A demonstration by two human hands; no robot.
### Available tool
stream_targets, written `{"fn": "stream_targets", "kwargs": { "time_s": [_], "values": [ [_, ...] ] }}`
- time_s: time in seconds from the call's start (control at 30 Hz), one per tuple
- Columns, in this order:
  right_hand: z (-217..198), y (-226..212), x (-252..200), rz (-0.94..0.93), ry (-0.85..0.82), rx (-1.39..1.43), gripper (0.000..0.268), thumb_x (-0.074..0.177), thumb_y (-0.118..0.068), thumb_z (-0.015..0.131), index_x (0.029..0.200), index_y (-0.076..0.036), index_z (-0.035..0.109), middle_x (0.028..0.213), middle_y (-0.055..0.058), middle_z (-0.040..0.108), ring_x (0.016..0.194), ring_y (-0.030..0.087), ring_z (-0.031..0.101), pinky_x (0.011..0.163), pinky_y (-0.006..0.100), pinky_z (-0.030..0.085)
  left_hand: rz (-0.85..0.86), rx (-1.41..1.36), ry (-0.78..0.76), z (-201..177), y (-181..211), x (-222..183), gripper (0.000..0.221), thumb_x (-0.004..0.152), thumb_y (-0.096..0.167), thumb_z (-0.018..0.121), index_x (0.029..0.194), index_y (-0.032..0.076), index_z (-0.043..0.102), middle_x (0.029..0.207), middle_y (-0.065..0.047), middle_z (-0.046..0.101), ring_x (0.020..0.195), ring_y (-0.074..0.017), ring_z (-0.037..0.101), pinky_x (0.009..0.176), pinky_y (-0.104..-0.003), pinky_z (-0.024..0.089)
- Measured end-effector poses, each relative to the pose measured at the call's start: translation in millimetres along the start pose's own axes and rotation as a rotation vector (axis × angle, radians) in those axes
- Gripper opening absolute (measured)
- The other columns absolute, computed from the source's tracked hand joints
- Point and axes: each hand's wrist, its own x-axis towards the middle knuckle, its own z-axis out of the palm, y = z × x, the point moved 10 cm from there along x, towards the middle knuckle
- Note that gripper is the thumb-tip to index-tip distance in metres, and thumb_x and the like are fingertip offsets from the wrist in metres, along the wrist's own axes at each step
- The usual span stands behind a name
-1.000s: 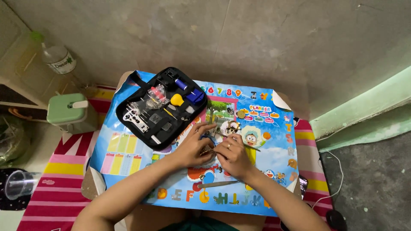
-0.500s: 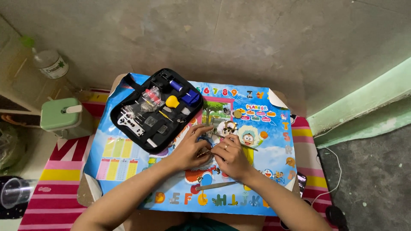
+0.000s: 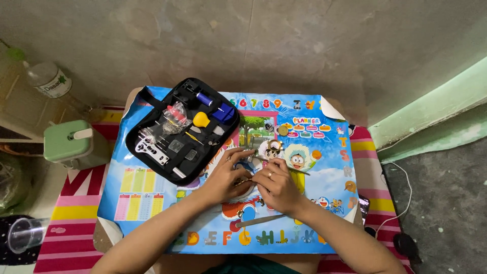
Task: Using a watch repair kit to remove or insert pins in a metal watch band to adjust its size.
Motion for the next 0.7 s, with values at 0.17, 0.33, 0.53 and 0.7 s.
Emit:
{"fn": "stream_targets", "kwargs": {
  "time_s": [0.17, 0.33, 0.53, 0.7],
  "values": [
    [3, -3, 3, 0.006, -0.061, 0.01, 0.015, 0.085, 0.002, 0.065, 0.083, -0.011, 0.073, 0.075, 0.004, 0.071, 0.074, 0.021, 0.067, 0.094, 0.046, 0.048, -0.043, -0.034, -0.011, -2, -4, 0, 0.01, 0.08, 0.014, 0.083, 0.085, 0.009, 0.076, 0.136, -0.016, 0.061, 0.129, -0.0461, 0.053, 0.099, -0.051, 0.05],
    [7, -3, 1, 0.0, -0.094, -0.017, 0.014, 0.087, 0.0, 0.065, 0.086, -0.011, 0.073, 0.081, 0.004, 0.071, 0.079, 0.022, 0.067, 0.095, 0.048, 0.047, -0.052, -0.049, 0.016, 1, -11, -4, 0.01, 0.079, 0.015, 0.083, 0.083, 0.01, 0.075, 0.135, -0.014, 0.062, 0.127, -0.045, 0.054, 0.099, -0.051, 0.05],
    [-8, 40, -2, 0.058, -0.148, -0.217, 0.012, 0.09, -0.007, 0.066, 0.092, -0.013, 0.075, 0.087, 0.003, 0.07, 0.087, 0.021, 0.065, 0.093, 0.047, 0.046, -0.043, -0.066, 0.058, 2, -17, -5, 0.01, 0.08, 0.018, 0.083, 0.082, 0.013, 0.075, 0.133, -0.012, 0.063, 0.126, -0.0434, 0.055, 0.099, -0.049, 0.05],
    [-4, 65, -13, 0.159, -0.28, -0.331, 0.008, 0.093, -0.013, 0.067, 0.097, -0.013, 0.075, 0.089, 0.002, 0.064, 0.09, 0.022, 0.062, 0.085, 0.039, 0.047, -0.069, -0.078, 0.044, 3, -18, -7, 0.009, 0.08, 0.017, 0.082, 0.082, 0.013, 0.074, 0.132, -0.01, 0.064, 0.126, -0.0423, 0.054, 0.1, -0.047, 0.05]
  ]
}}
